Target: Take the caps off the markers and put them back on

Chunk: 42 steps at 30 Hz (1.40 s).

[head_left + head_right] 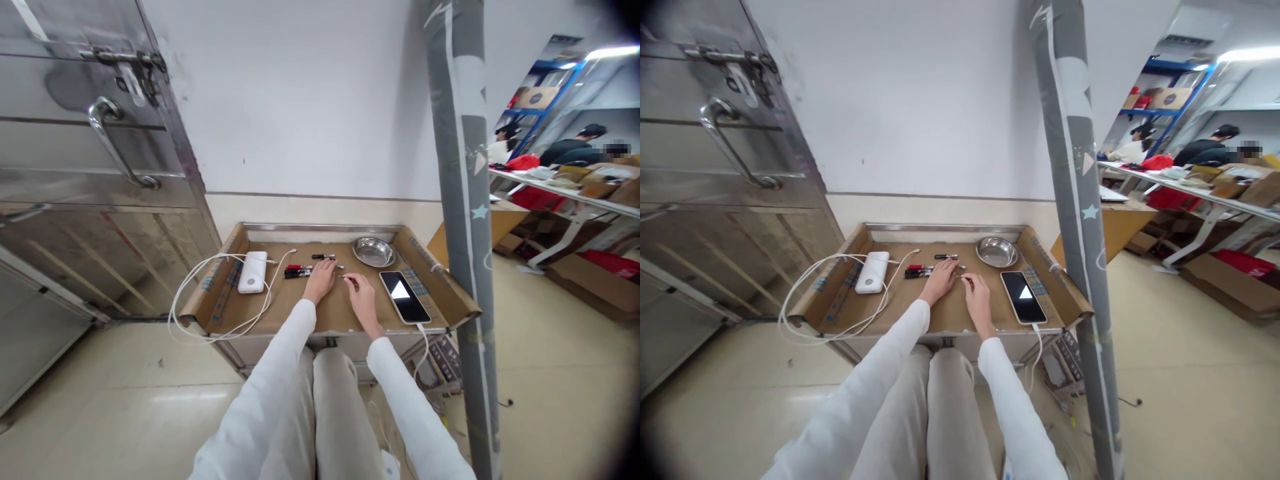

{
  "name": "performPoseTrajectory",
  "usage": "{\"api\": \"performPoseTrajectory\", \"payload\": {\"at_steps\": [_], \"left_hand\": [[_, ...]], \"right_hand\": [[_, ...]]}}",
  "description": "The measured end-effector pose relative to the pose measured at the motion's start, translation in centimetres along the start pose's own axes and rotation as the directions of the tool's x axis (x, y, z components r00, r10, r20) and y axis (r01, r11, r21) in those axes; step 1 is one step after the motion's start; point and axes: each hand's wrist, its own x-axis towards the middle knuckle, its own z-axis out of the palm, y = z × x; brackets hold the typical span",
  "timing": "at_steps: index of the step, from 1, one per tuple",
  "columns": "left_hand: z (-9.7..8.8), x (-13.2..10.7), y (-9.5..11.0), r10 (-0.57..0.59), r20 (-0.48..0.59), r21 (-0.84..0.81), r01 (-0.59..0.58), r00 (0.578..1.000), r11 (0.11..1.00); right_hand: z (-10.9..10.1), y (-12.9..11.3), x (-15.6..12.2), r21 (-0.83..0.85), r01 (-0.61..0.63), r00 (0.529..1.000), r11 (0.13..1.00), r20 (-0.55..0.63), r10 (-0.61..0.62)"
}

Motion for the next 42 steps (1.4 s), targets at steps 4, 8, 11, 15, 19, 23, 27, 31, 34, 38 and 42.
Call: {"api": "performPoseTrajectory", "payload": {"at_steps": [4,8,11,15,19,23,27,31,34,38,42], "left_hand": [[-1.1,-2.1,1.1,0.066,0.086,0.07,-0.072,0.994,0.995],[-2.8,-5.0,1.9,0.038,0.028,-0.018,-0.037,0.999,0.999],[-3.9,-6.3,2.1,-0.088,-0.089,-0.133,0.076,0.992,0.988],[-5.0,-6.4,2.0,-0.089,-0.124,-0.223,0.06,0.988,0.973],[-5.8,-6.2,2.0,-0.089,-0.151,-0.241,0.051,0.984,0.969],[-6.5,-6.5,1.9,-0.104,-0.166,-0.212,0.068,0.981,0.975],[-6.9,-6.9,1.9,-0.088,-0.146,-0.196,0.058,0.985,0.979],[-6.8,-7.1,2.2,-0.098,-0.141,-0.197,0.069,0.985,0.978],[-6.2,-7.3,2.2,-0.13,-0.148,-0.198,0.099,0.98,0.975],[-5.3,-7.5,1.3,-0.233,-0.21,-0.144,0.205,0.95,0.968],[-4.7,-7.2,-0.2,-0.291,-0.237,0.025,0.306,0.927,0.952]], "right_hand": [[-1.1,-0.6,-0.7,-0.025,-0.034,0.999,0.999,0.026,0.034],[-1.8,-0.9,-0.9,-0.153,-0.001,0.999,0.988,0.033,0.006],[-1.9,-1.7,-1.1,-0.25,0.067,0.997,0.966,0.063,-0.052],[-1.2,-3.1,-1.5,-0.318,0.131,0.989,0.939,0.103,-0.103],[-0.3,-3.8,-1.7,-0.323,0.157,0.986,0.933,0.104,-0.129],[-0.1,-3.9,-1.5,-0.302,0.135,0.991,0.944,0.058,-0.123],[0.0,-4.0,-1.2,-0.298,0.125,0.992,0.946,0.043,-0.118],[0.5,-4.3,-1.3,-0.273,0.14,0.989,0.952,0.09,-0.12],[0.9,-4.6,-1.7,-0.196,0.185,0.964,0.963,0.229,-0.138],[1.2,-3.8,-1.0,-0.146,0.233,0.924,0.961,0.34,-0.173],[2.1,-1.2,2.4,-0.305,0.23,0.95,0.924,0.277,-0.145]]}}
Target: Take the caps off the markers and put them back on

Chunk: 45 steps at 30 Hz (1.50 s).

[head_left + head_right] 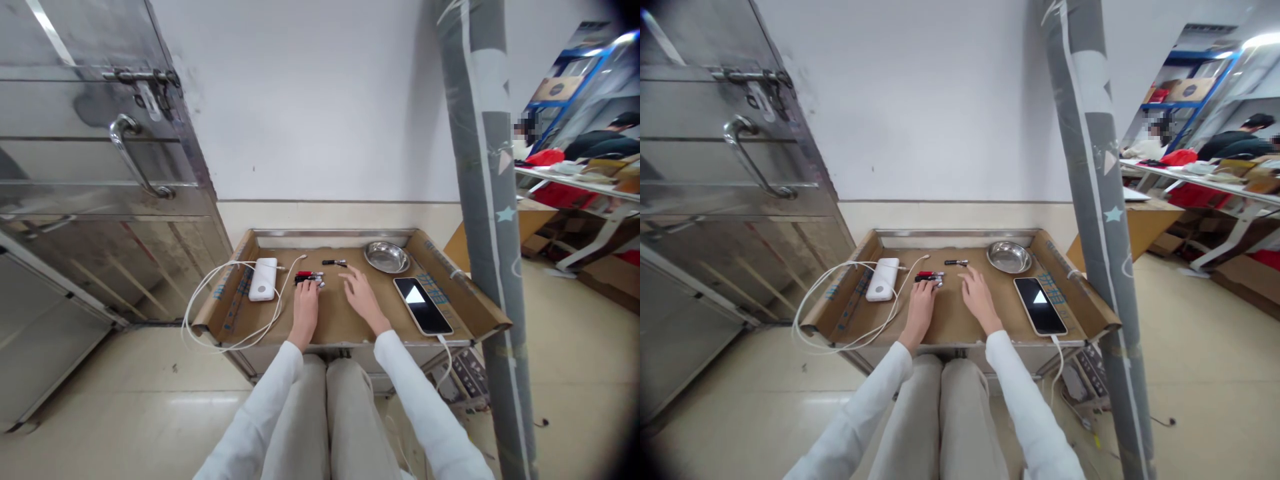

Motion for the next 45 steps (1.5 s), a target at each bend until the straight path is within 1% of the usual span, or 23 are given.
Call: {"api": "performPoseTrajectory", "payload": {"at_steps": [2,5,7,10,12,13,16,17,19,22,24,26,32,36,38,40,42,44,45], "left_hand": [[0.4,0.3,-0.5,-0.026,0.015,0.048,0.025,1.0,0.999],[1.1,0.5,-0.9,-0.059,0.025,0.046,0.057,0.998,0.997],[1.5,0.6,-1.0,-0.071,0.024,0.032,0.07,0.997,0.997],[1.9,0.6,-1.1,-0.078,0.01,0.013,0.078,0.997,0.997],[2.1,0.6,-1.0,-0.057,0.0,0.003,0.057,0.998,0.998],[2.2,0.6,-0.9,-0.027,0.004,-0.002,0.027,1.0,1.0],[2.9,0.9,-0.3,0.113,0.052,-0.032,-0.111,0.992,0.993],[3.2,1.0,0.1,0.152,0.067,-0.042,-0.15,0.986,0.988],[3.9,1.4,0.9,0.174,0.076,-0.036,-0.172,0.982,0.984],[4.9,2.3,2.2,0.133,0.068,0.068,-0.138,0.989,0.988],[5.3,2.9,2.8,0.089,0.065,0.117,-0.096,0.994,0.988],[5.6,3.2,3.0,0.062,0.078,0.128,-0.072,0.995,0.989],[6.1,3.4,2.6,0.091,0.125,0.073,-0.101,0.988,0.992],[6.4,3.5,2.3,0.122,0.14,0.001,-0.124,0.983,0.992],[6.4,3.7,2.4,0.14,0.132,0.005,-0.142,0.981,0.99],[6.3,4.0,2.5,0.106,0.103,0.053,-0.112,0.989,0.992],[6.0,4.1,2.6,0.034,0.081,0.12,-0.044,0.996,0.992],[5.9,4.3,2.7,-0.016,0.082,0.173,0.001,0.997,0.985],[5.8,4.3,2.7,-0.021,0.087,0.188,0.004,0.996,0.982]], "right_hand": [[0.7,1.5,1.9,-0.072,-0.043,0.999,0.996,-0.016,0.042],[1.7,2.9,4.4,-0.168,-0.033,0.999,0.985,-0.014,0.031],[2.3,3.4,5.4,-0.213,-0.032,0.999,0.977,0.003,0.034],[2.7,3.8,6.0,-0.256,-0.024,0.998,0.966,0.044,0.037],[2.8,4.0,5.7,-0.263,-0.003,0.998,0.965,0.067,0.022],[2.8,4.0,5.5,-0.26,0.01,0.997,0.966,0.076,0.01],[2.8,3.8,4.6,-0.237,0.051,0.995,0.97,0.098,-0.028],[2.8,3.8,4.3,-0.24,0.041,0.996,0.97,0.082,-0.021],[3.0,3.7,4.1,-0.268,-0.022,0.999,0.963,0.023,0.029],[3.4,3.9,4.3,-0.32,-0.13,0.992,0.939,-0.047,0.121],[3.7,4.3,4.7,-0.341,-0.159,0.987,0.927,-0.048,0.152],[3.8,4.6,4.9,-0.345,-0.163,0.986,0.924,-0.038,0.16],[3.6,4.6,4.2,-0.307,-0.113,0.994,0.945,-0.043,0.105],[3.0,4.1,3.1,-0.325,-0.045,0.999,0.945,0.007,0.05],[2.7,4.0,2.6,-0.345,-0.014,0.999,0.939,0.033,0.027],[2.6,3.9,2.3,-0.346,0.002,0.999,0.938,0.042,0.013],[2.6,3.9,2.1,-0.329,0.003,0.999,0.944,0.04,0.011],[2.7,3.9,2.1,-0.306,-0.003,0.999,0.952,0.037,0.015],[2.7,3.9,2.1,-0.297,-0.008,0.999,0.955,0.036,0.019]]}}
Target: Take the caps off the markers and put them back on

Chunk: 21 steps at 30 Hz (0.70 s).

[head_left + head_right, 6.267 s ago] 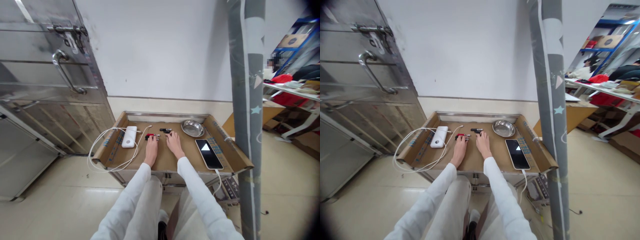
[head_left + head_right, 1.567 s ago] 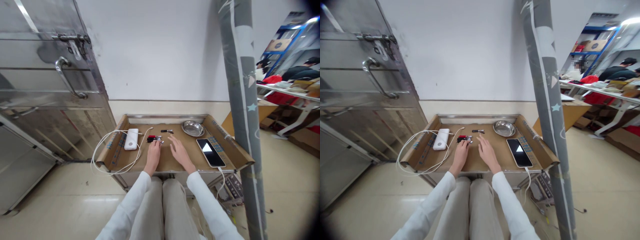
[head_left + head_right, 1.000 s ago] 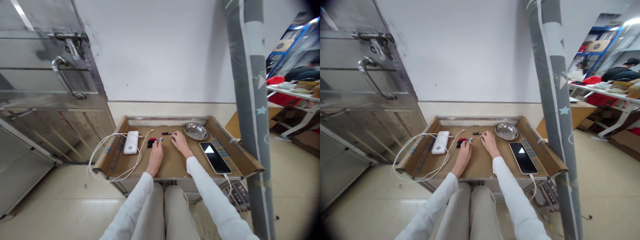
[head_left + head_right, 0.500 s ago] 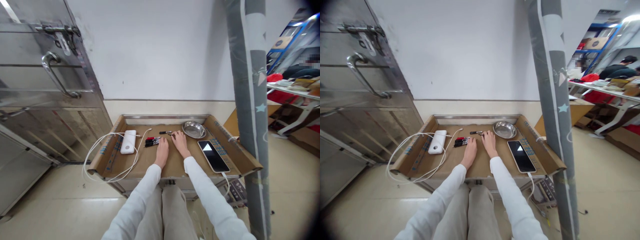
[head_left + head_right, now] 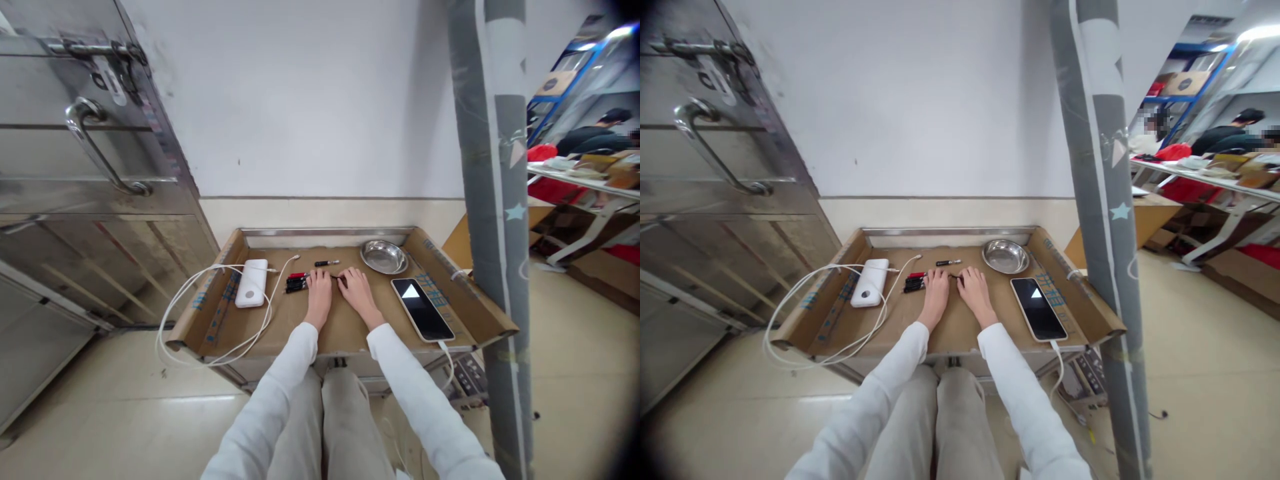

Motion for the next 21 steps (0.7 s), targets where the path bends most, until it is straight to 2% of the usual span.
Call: {"api": "performPoseTrajectory", "payload": {"at_steps": [14,21], "left_hand": [[-0.35,0.36,-0.11,0.009,-0.02,0.046,-0.008,1.0,0.999],[0.14,0.29,-0.17,0.112,0.031,0.021,-0.112,0.993,0.993]], "right_hand": [[-0.29,-0.12,-0.1,0.025,-0.042,0.999,0.999,-0.021,0.043],[-0.21,0.01,-0.04,0.078,0.012,1.0,0.997,0.006,-0.013]]}}
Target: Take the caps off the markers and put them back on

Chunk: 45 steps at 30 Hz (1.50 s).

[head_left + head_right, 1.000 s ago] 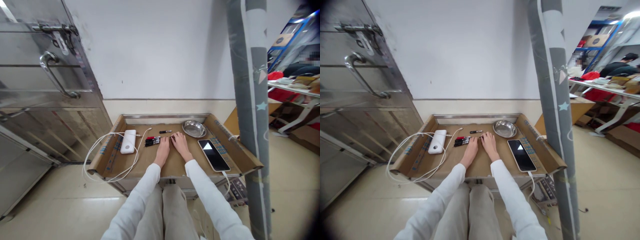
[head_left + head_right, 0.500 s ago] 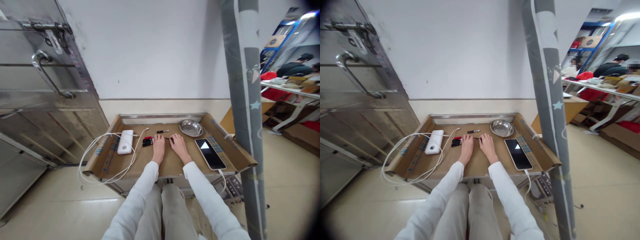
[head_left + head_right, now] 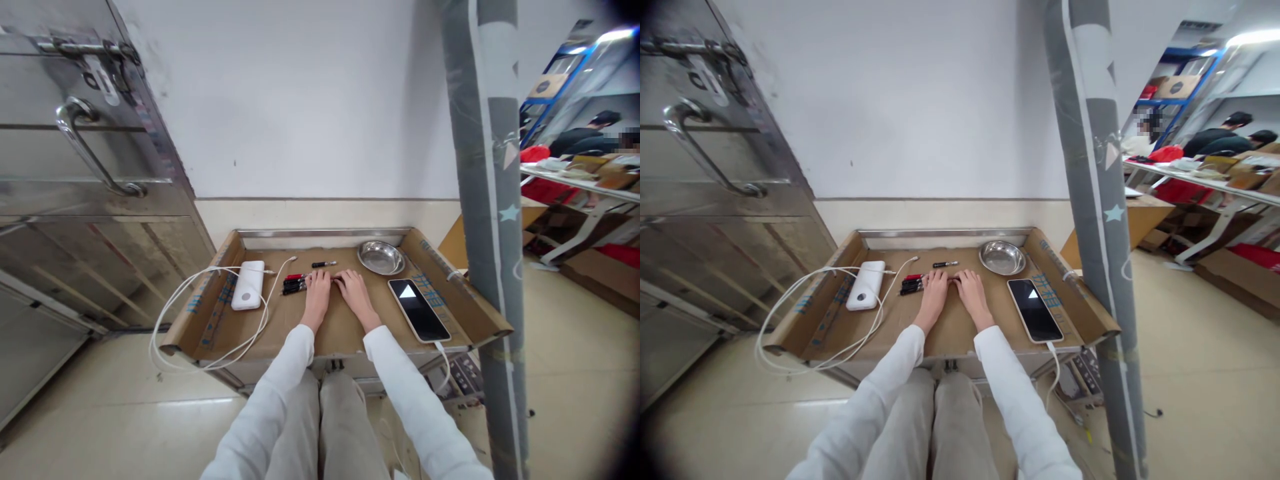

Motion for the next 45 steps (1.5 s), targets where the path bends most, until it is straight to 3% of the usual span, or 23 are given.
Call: {"api": "performPoseTrajectory", "payload": {"at_steps": [7,10,15,18,20,22,24,27,31,38,42,45], "left_hand": [[0.3,1.1,0.9,-0.03,-0.014,0.007,0.03,0.999,1.0],[1.0,2.2,1.4,-0.034,-0.053,0.043,0.037,0.998,0.998],[1.9,3.0,1.4,0.014,0.001,0.056,-0.014,1.0,0.998],[1.2,1.9,1.2,0.128,0.065,-0.005,-0.128,0.99,0.992],[0.5,0.6,1.0,0.267,0.1,-0.086,-0.259,0.958,0.962],[-0.4,-0.6,0.9,0.334,0.105,-0.159,-0.316,0.937,0.935],[-1.2,-1.6,0.8,0.288,0.082,-0.179,-0.27,0.954,0.946],[-2.1,-2.5,0.5,0.114,-0.021,-0.159,-0.115,0.993,0.98],[-2.9,-3.0,0.1,-0.001,-0.128,-0.147,-0.018,0.992,0.989],[-3.3,-3.4,0.3,0.055,-0.136,-0.138,-0.073,0.989,0.988],[-3.8,-3.8,0.1,-0.085,-0.134,-0.093,0.073,0.987,0.993],[-4.3,-4.3,-0.2,-0.235,-0.109,-0.002,0.237,0.966,0.972]], "right_hand": [[-0.6,-0.2,-0.3,-0.113,-0.117,0.991,0.987,-0.083,0.108],[-0.8,0.1,-0.6,-0.081,-0.19,0.968,0.978,-0.185,0.173],[-1.1,0.6,-0.9,0.019,-0.21,0.939,0.978,-0.274,0.207],[-1.3,0.6,-1.1,0.068,-0.193,0.937,0.979,-0.284,0.204],[-1.4,0.4,-1.3,0.108,-0.16,0.944,0.981,-0.275,0.184],[-1.5,0.2,-1.6,0.144,-0.117,0.953,0.983,-0.262,0.152],[-1.7,-0.2,-2.1,0.164,-0.089,0.957,0.982,-0.259,0.13],[-2.1,-0.8,-2.9,0.146,-0.067,0.963,0.987,-0.249,0.103],[-2.8,-1.6,-3.6,0.102,-0.011,0.98,0.995,-0.198,0.032],[-3.5,-2.3,-3.9,0.18,0.049,0.998,0.982,-0.059,-0.039],[-3.6,-2.6,-4.1,0.352,0.14,0.984,0.925,0.052,-0.169],[-3.1,-2.2,-4.4,0.334,0.085,0.991,0.939,0.069,-0.114]]}}
